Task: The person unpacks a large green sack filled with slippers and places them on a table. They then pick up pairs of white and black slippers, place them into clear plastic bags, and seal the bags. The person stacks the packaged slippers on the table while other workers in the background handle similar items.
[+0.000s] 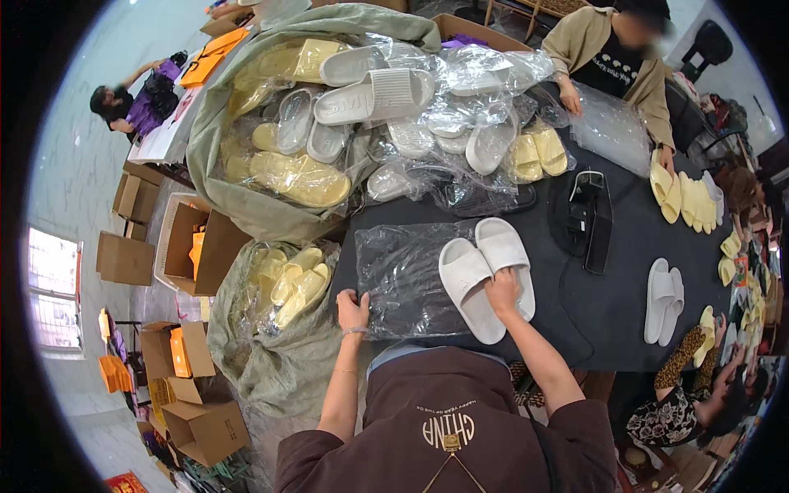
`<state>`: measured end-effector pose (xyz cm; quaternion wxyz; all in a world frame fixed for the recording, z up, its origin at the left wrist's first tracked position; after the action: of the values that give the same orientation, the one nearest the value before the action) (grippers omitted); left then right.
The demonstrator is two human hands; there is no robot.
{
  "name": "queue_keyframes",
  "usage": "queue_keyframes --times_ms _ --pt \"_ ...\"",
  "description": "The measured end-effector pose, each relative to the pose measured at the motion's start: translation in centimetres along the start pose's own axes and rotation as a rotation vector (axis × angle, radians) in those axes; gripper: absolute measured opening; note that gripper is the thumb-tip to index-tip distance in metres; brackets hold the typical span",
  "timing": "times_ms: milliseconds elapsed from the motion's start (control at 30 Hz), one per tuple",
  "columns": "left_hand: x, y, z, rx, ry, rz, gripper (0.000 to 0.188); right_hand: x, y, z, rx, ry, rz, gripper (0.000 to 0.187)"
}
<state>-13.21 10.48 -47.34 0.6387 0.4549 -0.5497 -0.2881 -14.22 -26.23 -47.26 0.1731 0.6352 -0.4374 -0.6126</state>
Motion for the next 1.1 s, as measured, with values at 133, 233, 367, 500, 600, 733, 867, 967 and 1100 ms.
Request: queue_keyframes --times_ms 133,233,367,500,600,733,867,967,1100 --pt "2.7 -1.4 -3.8 0.041 -0.041 0.187 0.045 0.9 0.2 0.1 -0.014 -0.118 -0.107 0.020" --pt "4.6 -2.8 -7.0 -0.066 0.032 0.507 0.037 0.4 1.0 0.1 0.107 -0.032 -0.206 0.022" --pt "7.2 -3.5 -8.2 -0.631 0.037 0.685 0.032 -2.6 3.7 -0.3 0.169 -0.006 -0.299 0.022" --pt "7.9 -4.6 -7.6 -0.646 0.032 0.380 0.036 -5.5 2.7 -0.1 -0.022 0.145 -0.378 0.017" --pt "9.1 -5.0 -6.5 -0.315 -0.070 -0.021 0.026 -5.1 -0.6 0.5 -0.165 0.245 -0.298 0.014" --pt "12.7 -2.4 -6.0 0.078 -0.486 -0.020 0.042 -4.4 -2.3 1.4 -0.355 0.094 -0.192 0.015" --pt "11.2 -3.6 -7.9 -0.199 -0.813 -0.373 0.052 -4.8 -1.0 0.7 -0.378 0.077 -0.144 0.016" --pt "10.2 -4.3 -8.9 -0.308 -0.733 -0.498 0.065 -2.1 0.2 0.2 -0.190 -0.028 -0.127 0.017" --pt "10.2 -4.0 -8.7 -0.252 -0.667 -0.472 0.071 1.2 2.6 -0.1 0.058 -0.172 -0.056 0.026"
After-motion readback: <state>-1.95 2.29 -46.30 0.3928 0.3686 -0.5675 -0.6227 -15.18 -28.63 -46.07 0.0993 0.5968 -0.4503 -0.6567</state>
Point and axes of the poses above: each hand's wrist, its own z-axis away from the middle knuckle, its own y-axis out of the back of the hand, x = y × z, the point moved 1 cm from there along -z, towards the middle knuckle, and after that the axes turned 11 degrees about -z, right-handed, at the moved point
